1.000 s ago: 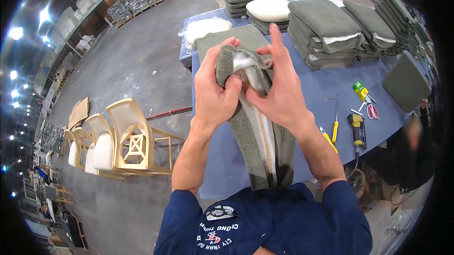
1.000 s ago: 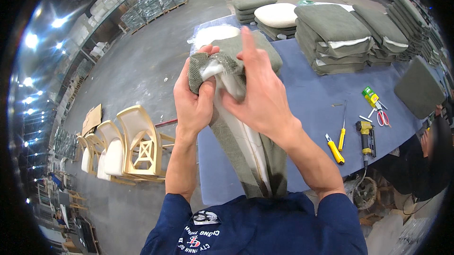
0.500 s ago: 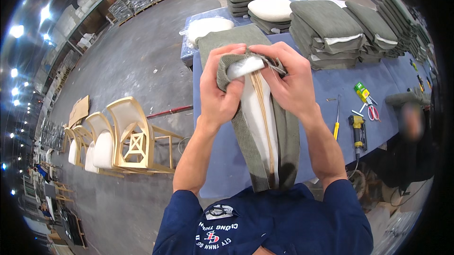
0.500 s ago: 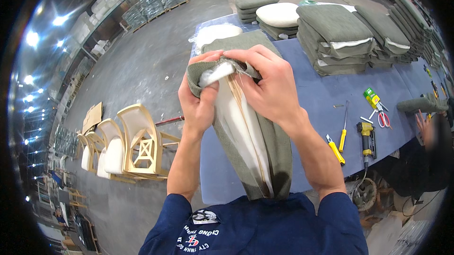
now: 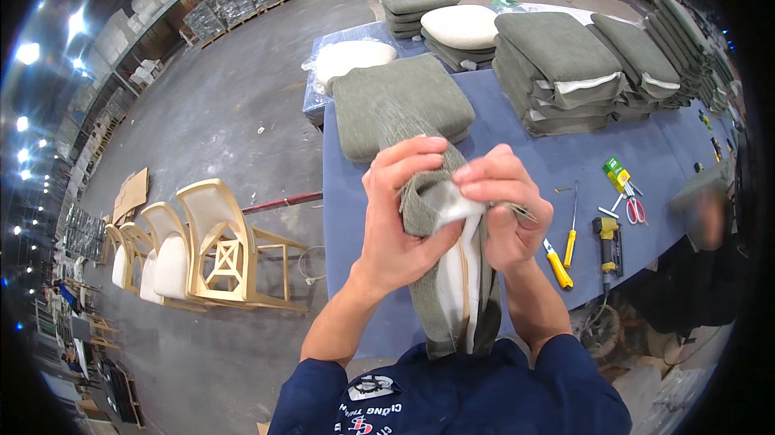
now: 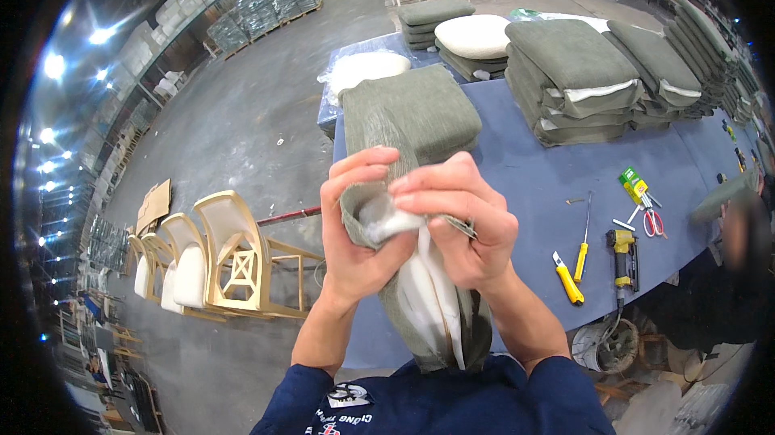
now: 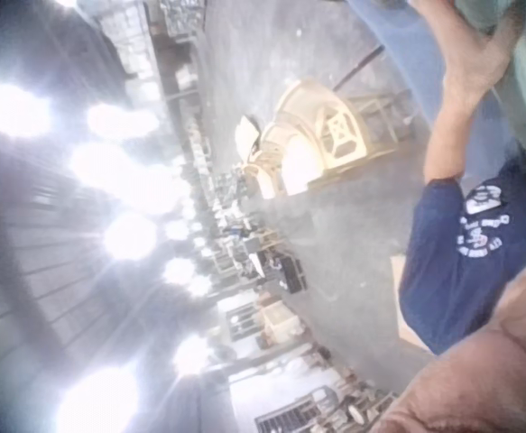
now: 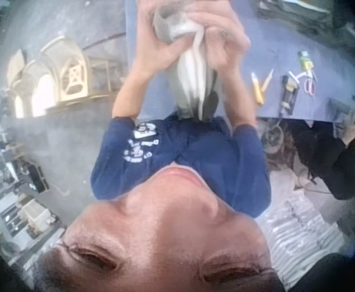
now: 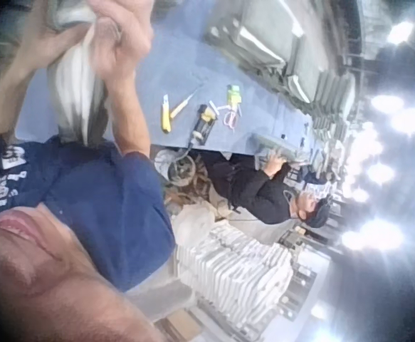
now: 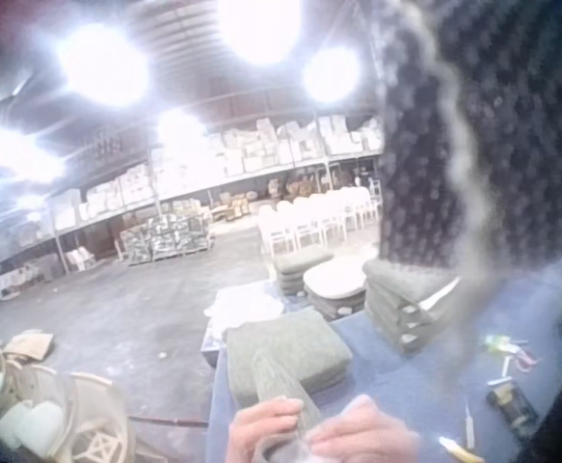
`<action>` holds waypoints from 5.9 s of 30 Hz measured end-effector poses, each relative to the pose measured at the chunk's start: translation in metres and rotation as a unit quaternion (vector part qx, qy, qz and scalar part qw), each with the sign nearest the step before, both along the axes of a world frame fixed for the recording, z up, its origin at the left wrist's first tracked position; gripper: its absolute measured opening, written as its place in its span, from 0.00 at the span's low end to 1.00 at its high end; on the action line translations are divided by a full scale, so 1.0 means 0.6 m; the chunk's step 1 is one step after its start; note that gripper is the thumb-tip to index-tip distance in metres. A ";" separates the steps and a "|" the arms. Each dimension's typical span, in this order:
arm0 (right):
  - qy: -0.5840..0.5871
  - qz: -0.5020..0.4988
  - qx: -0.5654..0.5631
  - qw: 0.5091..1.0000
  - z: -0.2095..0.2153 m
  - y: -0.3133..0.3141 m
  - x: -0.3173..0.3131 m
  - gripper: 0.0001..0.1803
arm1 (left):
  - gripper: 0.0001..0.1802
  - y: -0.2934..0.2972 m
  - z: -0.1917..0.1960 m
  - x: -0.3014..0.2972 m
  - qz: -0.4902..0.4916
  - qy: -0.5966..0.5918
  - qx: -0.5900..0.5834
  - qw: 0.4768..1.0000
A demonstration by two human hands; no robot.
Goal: The person assembles chair cushions by hand, smoothing fabric and using a staple gun to secure edges. They handle multiple cushions, inspecting seams and stapling corners while working at a table in a workshop.
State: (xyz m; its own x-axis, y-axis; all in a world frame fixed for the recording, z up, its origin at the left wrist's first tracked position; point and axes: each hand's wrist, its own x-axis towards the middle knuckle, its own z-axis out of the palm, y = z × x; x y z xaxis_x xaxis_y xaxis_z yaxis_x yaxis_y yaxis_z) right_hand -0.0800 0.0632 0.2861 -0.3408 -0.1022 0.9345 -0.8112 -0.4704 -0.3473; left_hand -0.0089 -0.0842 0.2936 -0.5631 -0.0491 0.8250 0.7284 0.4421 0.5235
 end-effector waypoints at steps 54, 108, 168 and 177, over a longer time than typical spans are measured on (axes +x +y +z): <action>-0.238 0.131 -0.025 0.962 -0.017 0.073 0.004 0.23 | 0.33 -0.068 0.017 -0.140 -0.082 -0.102 -0.101 0.986; -0.284 0.183 0.158 0.928 -0.124 -0.032 0.124 0.42 | 0.45 0.084 -0.074 0.139 0.069 -0.238 -0.016 0.969; -0.074 0.017 0.121 0.990 0.009 -0.044 0.103 0.42 | 0.19 -0.047 -0.026 0.062 -0.015 0.035 0.064 0.997; -0.210 0.066 0.072 0.973 0.031 -0.064 0.108 0.27 | 0.20 -0.054 -0.004 0.104 -0.061 -0.028 0.151 0.986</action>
